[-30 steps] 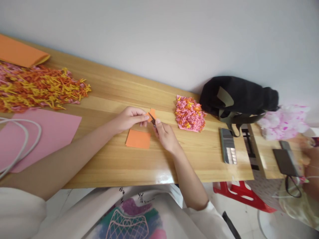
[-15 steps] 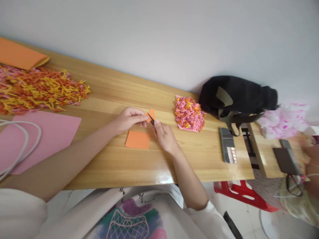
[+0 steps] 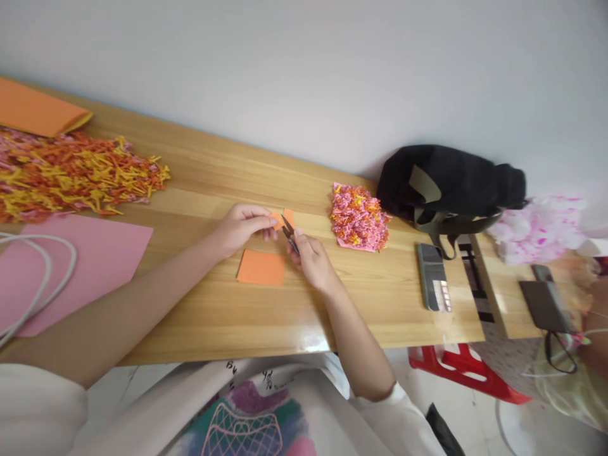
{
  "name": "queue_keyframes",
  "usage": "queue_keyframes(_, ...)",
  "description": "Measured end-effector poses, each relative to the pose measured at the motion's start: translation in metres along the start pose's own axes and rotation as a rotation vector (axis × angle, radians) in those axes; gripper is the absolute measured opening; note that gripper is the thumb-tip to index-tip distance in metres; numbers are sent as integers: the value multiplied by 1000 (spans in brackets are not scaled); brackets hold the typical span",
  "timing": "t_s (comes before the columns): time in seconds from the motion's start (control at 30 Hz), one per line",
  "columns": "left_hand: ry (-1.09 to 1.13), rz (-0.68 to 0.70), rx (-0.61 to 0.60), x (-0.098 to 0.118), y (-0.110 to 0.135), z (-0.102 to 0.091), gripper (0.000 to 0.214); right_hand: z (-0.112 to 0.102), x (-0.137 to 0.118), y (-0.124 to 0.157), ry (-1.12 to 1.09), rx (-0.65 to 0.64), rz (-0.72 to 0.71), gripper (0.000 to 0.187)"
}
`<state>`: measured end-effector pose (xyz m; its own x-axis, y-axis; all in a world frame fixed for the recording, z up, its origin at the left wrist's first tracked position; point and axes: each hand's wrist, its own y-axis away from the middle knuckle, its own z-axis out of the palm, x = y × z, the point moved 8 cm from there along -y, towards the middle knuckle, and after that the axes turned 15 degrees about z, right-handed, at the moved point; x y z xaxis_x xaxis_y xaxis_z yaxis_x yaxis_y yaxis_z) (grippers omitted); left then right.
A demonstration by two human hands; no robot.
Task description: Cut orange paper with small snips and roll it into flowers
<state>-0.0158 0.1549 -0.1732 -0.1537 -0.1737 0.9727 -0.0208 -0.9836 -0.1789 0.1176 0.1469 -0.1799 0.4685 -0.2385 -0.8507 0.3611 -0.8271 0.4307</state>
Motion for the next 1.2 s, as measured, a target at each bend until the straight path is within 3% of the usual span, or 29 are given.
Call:
queue_keyframes(0.8, -65, -10, -36, -1, 1, 1, 19, -4, -16, 7, 184, 85, -116, 49)
queue_keyframes(1.2, -78, -14, -70, -3, 1, 2, 19, -4, -15, 8, 197, 108, -95, 49)
